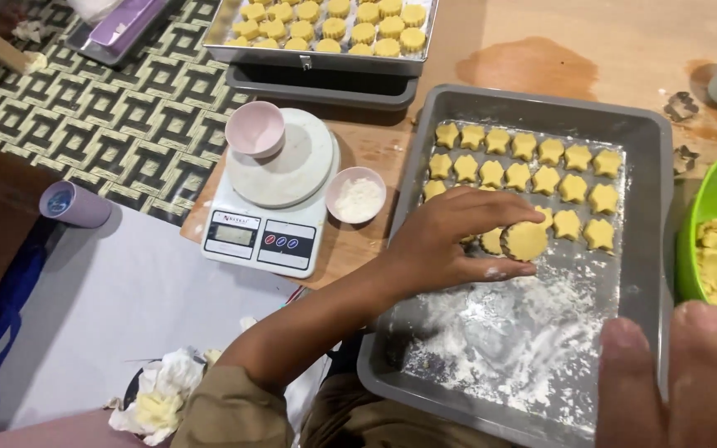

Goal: Shaping cookie dough into small balls and using a small circular mold to press them into shape on a baking tray.

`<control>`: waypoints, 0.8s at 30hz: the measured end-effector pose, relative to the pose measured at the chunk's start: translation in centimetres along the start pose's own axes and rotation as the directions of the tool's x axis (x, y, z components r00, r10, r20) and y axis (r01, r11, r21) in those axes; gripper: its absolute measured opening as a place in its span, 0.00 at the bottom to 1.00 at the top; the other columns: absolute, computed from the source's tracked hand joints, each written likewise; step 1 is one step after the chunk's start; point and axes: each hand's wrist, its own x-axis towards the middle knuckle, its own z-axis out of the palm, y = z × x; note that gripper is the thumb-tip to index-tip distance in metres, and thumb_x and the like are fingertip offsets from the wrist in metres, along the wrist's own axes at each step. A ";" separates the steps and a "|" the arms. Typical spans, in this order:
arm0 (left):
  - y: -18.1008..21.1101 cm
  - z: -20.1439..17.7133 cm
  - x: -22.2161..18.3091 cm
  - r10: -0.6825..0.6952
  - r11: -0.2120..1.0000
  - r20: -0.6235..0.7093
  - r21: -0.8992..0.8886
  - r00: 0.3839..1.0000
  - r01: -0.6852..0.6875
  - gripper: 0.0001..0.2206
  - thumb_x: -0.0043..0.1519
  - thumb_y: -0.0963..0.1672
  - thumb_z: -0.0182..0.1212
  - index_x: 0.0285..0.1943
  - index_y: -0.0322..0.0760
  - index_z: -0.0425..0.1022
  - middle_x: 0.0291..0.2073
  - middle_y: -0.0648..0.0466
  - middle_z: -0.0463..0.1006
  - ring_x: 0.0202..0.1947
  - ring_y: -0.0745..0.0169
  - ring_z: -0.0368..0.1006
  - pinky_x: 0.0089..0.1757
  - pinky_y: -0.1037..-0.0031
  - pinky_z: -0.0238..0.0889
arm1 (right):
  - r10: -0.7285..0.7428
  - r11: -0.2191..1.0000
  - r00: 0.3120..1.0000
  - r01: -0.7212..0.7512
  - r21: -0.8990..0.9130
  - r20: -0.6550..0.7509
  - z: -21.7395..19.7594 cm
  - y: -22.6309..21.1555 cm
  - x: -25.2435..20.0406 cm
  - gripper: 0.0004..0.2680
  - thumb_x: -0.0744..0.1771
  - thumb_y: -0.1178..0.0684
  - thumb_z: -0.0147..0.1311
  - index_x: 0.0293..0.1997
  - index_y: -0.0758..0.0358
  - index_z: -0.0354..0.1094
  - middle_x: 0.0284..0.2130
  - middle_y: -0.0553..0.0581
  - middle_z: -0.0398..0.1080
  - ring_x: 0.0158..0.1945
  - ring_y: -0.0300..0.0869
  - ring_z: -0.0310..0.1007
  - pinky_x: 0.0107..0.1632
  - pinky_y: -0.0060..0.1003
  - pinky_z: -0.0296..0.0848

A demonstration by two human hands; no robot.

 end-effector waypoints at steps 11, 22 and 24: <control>-0.4 0.2 0.3 0.025 1.000 0.032 0.010 0.999 -0.025 0.24 0.53 0.46 0.75 0.60 0.48 0.76 0.58 0.59 0.80 0.60 0.62 0.75 0.61 0.67 0.67 | -0.004 0.989 0.999 -0.002 -0.146 -0.038 -3.5 -7.8 8.2 0.12 0.67 0.65 0.60 0.56 0.70 0.68 0.56 0.77 0.71 0.50 0.67 0.75 0.55 0.57 0.75; 0.7 -0.6 0.3 0.001 1.000 0.044 -0.021 0.999 0.000 0.23 0.53 0.49 0.74 0.58 0.47 0.77 0.56 0.59 0.81 0.56 0.61 0.77 0.58 0.68 0.68 | -0.207 0.972 0.978 0.210 -0.107 0.039 -1.2 -1.8 2.3 0.16 0.69 0.60 0.55 0.64 0.70 0.62 0.61 0.85 0.64 0.41 0.55 0.75 0.43 0.49 0.79; 0.5 -0.4 0.5 -0.001 1.000 0.031 0.005 1.000 0.001 0.23 0.52 0.48 0.75 0.57 0.46 0.78 0.56 0.59 0.81 0.55 0.62 0.77 0.56 0.69 0.69 | -0.178 0.979 0.982 0.171 -0.112 -0.057 1.1 -1.5 -2.2 0.15 0.71 0.51 0.53 0.66 0.63 0.61 0.60 0.80 0.66 0.64 0.58 0.66 0.57 0.59 0.70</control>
